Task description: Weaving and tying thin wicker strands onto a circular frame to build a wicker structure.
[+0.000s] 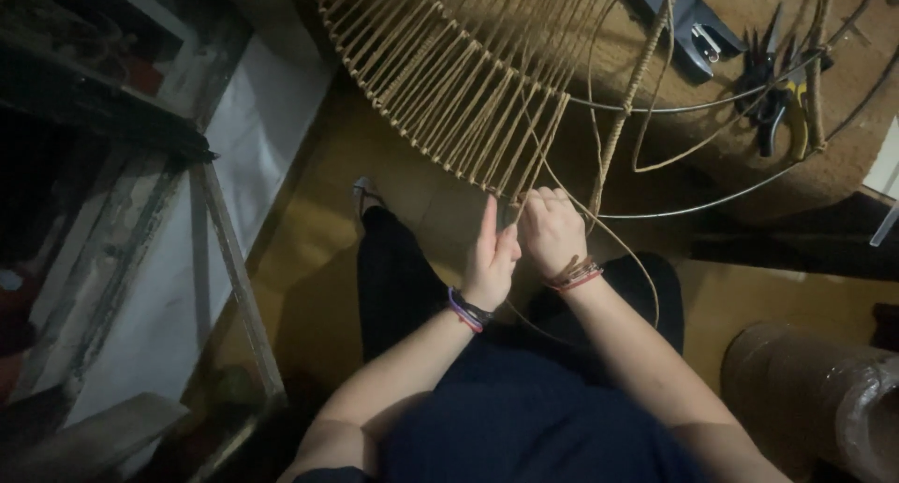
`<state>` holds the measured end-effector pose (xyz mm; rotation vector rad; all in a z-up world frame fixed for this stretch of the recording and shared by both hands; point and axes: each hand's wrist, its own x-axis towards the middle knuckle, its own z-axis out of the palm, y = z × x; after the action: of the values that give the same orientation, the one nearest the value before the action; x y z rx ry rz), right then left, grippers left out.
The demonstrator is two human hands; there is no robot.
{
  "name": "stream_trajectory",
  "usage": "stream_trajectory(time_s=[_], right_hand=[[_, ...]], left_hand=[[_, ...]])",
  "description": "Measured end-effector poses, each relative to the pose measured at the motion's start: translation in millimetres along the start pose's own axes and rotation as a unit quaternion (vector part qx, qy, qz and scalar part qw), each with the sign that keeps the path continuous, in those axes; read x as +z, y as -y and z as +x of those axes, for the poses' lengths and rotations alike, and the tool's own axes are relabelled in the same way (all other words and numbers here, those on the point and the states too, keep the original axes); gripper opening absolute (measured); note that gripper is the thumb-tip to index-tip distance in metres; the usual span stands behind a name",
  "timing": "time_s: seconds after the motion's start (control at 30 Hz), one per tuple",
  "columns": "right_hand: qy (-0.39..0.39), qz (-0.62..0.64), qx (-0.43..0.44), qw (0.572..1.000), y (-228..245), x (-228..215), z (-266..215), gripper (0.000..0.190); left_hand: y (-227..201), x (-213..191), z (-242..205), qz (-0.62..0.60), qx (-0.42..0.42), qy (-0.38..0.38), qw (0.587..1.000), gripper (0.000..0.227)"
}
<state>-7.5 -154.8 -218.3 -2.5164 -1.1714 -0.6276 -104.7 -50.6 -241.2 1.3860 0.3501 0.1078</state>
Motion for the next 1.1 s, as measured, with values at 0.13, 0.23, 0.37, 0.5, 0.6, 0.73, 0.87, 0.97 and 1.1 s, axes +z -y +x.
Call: stream_trajectory(time_s=[0.13,0.23,0.37,0.5,0.6,0.73,0.87,0.97,1.1], right_hand=[[-0.003,-0.007,0.041,0.999,3,3,-4,0.019],[-0.002,0.004,0.044,0.999,2,4,-4,0.023],[-0.008,0.024,0.041,0.999,-1,7,-8,0.018],[-0.003,0.042,0.023,0.999,2,-22,-3,0.006],[0.024,0.09,0.095,0.991,-8,-24,-19,0.051],[0.053,0.191,0.105,0.974,-10,-40,-11,0.076],[0.059,0.257,0.079,0.961,-20,-36,-14,0.081],[0.055,0.199,0.081,0.975,-22,-27,-20,0.08],[0.058,0.184,0.073,0.979,-22,-29,-19,0.076]], left_hand=[[1,0,-1,-0.021,-0.014,-0.002,1.0,0.062],[-1,1,2,-0.035,-0.026,-0.001,0.999,0.061],[9,4,0,-0.088,-0.074,-0.004,0.993,0.063],[9,14,8,-0.17,-0.165,-0.033,0.971,0.067],[4,18,16,-0.181,-0.176,-0.052,0.966,0.035],[16,21,20,-0.181,-0.179,-0.078,0.964,0.031],[24,22,24,-0.165,-0.163,-0.088,0.969,0.029],[19,22,21,-0.181,-0.156,-0.087,0.967,0.024],[37,20,27,-0.177,-0.14,-0.09,0.97,0.023]])
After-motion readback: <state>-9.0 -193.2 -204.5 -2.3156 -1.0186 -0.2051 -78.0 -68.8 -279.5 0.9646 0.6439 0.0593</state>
